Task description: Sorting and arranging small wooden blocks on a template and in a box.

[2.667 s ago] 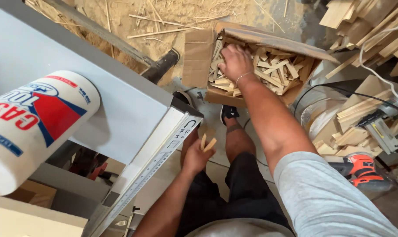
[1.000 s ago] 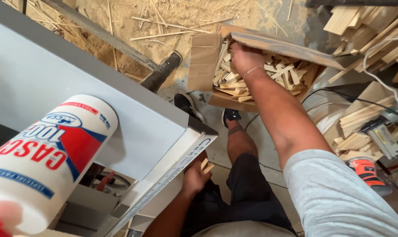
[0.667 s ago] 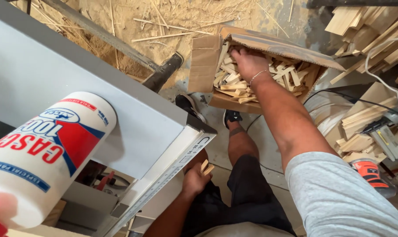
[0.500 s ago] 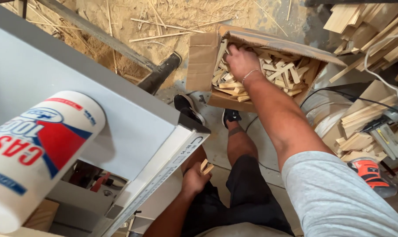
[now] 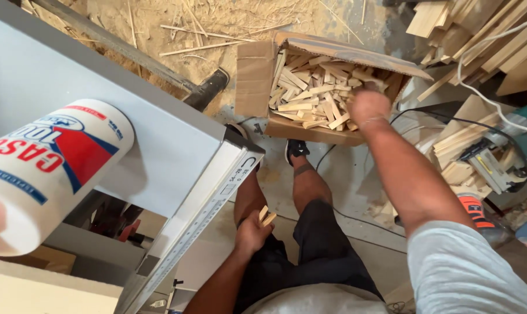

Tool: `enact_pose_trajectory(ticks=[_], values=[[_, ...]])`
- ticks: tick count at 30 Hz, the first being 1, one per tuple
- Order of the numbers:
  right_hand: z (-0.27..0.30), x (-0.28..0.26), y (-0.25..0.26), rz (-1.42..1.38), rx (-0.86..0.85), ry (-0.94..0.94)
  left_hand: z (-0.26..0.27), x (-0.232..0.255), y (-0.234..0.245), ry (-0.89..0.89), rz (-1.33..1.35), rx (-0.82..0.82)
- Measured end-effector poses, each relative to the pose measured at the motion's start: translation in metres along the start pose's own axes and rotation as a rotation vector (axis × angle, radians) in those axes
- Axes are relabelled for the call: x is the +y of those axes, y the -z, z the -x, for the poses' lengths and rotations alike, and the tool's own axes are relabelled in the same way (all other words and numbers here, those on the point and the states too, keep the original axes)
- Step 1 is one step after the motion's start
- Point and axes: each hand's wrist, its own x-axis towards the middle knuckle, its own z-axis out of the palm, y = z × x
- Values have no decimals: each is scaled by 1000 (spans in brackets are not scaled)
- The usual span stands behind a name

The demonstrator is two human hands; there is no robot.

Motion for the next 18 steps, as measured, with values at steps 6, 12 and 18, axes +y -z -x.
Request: enact_pose_trajectory(ticks=[6,12,18], values=[[45,13,62,-728,-143,-495,-2,-3,0,-7,28,25],[49,5,52,-1656,-91,-735,-13,-13,-7,-6,4,44],[54,-6,16,-1274,-185,-712,-5,-6,-1,0,15,34]])
